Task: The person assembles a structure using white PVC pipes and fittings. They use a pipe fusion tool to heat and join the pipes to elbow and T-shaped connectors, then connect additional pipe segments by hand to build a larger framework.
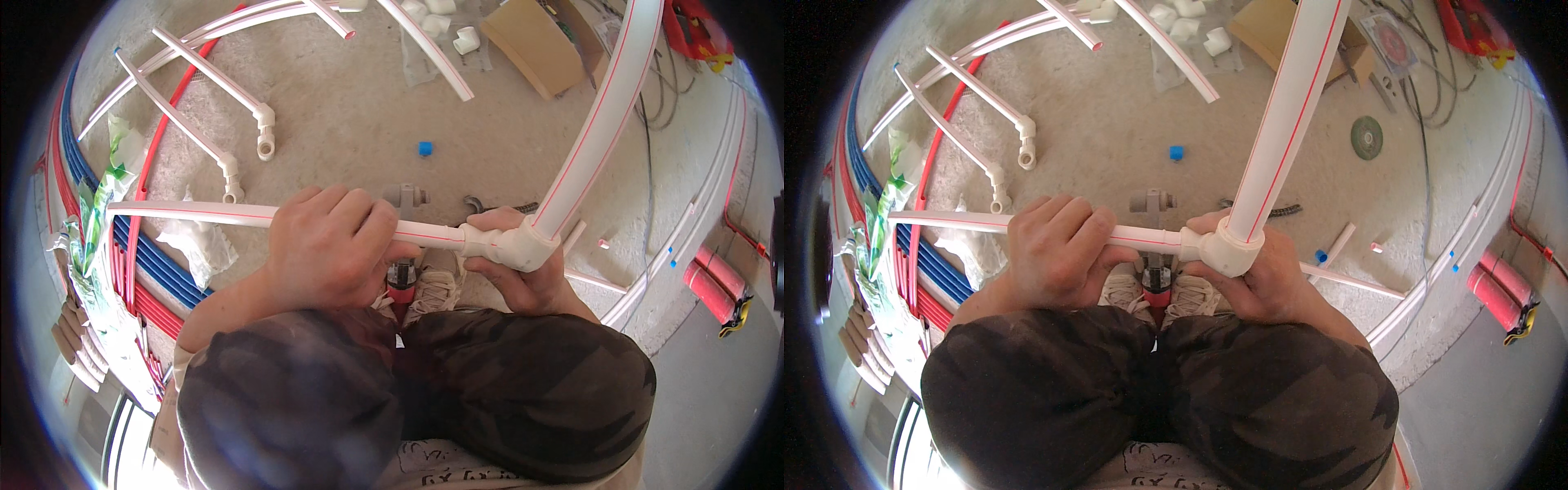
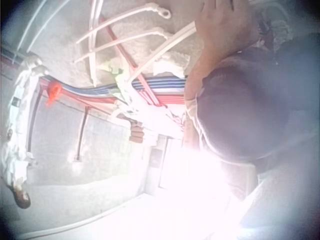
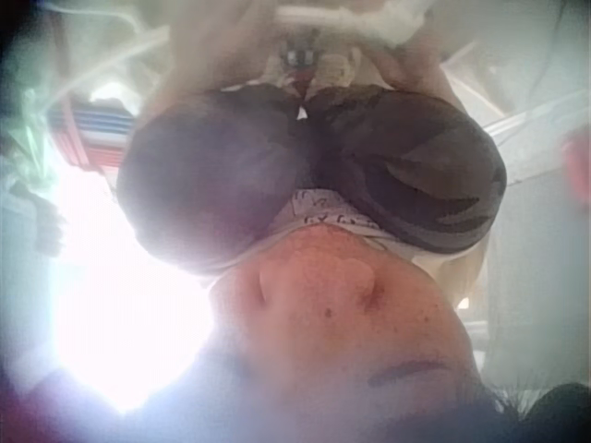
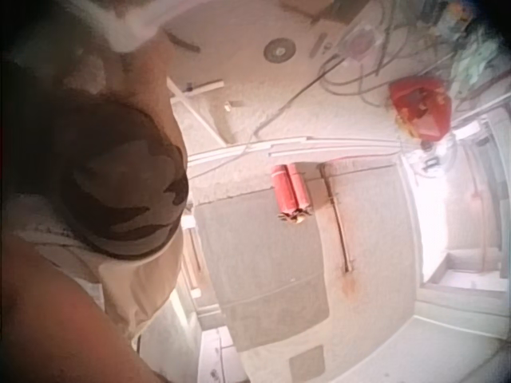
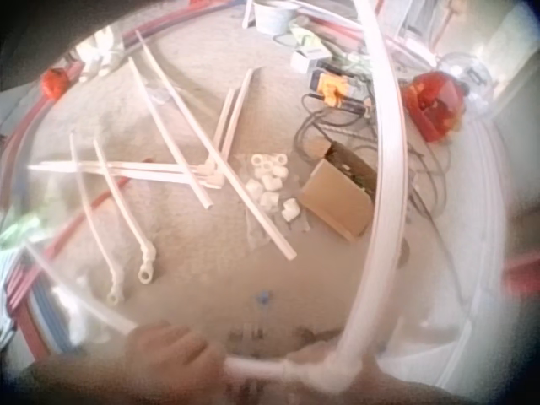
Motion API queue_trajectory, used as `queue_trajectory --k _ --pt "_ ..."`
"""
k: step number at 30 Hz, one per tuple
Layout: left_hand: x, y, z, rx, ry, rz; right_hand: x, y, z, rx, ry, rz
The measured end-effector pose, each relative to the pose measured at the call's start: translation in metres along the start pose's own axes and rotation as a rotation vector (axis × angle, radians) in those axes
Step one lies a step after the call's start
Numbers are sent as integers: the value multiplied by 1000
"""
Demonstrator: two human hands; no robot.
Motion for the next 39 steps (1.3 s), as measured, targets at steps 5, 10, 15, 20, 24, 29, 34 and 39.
queue_trajectory --k 5,10,15,20,24,29,34,39 --pt "-1 0 1 14 10 26 -1 0 0 -11 -4 8" --pt "-3 1 1 -25 14 22 -1 3 -2 17 2 5" --pt "-5 1 -1 -42 10 27 -1 4 -2 13 0 33" --pt "-4 1 -4 -48 -14 38 -2 7 -1 21 -60 -2" --pt "-2 2 -6 -60 -3 21 -6 10 -2 138 28 -47" --pt "-1 3 -8 -66 24 -11 -8 11 -7 127 -114 -38" --pt "-2 3 -10 -55 33 -11 -8 13 -9 142 -198 6" --pt "-4 2 -12 -37 45 -36 -9 15 -9 178 -222 12"
Point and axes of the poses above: each hand's wrist, its own x-axis towards the middle knuckle, its own y-axis out of the palm, z = x × y, the point moved 1 cm from there along x, towards the middle knuckle, and after that the axes turned 15 degrees about -z, right-handed, at the moved point
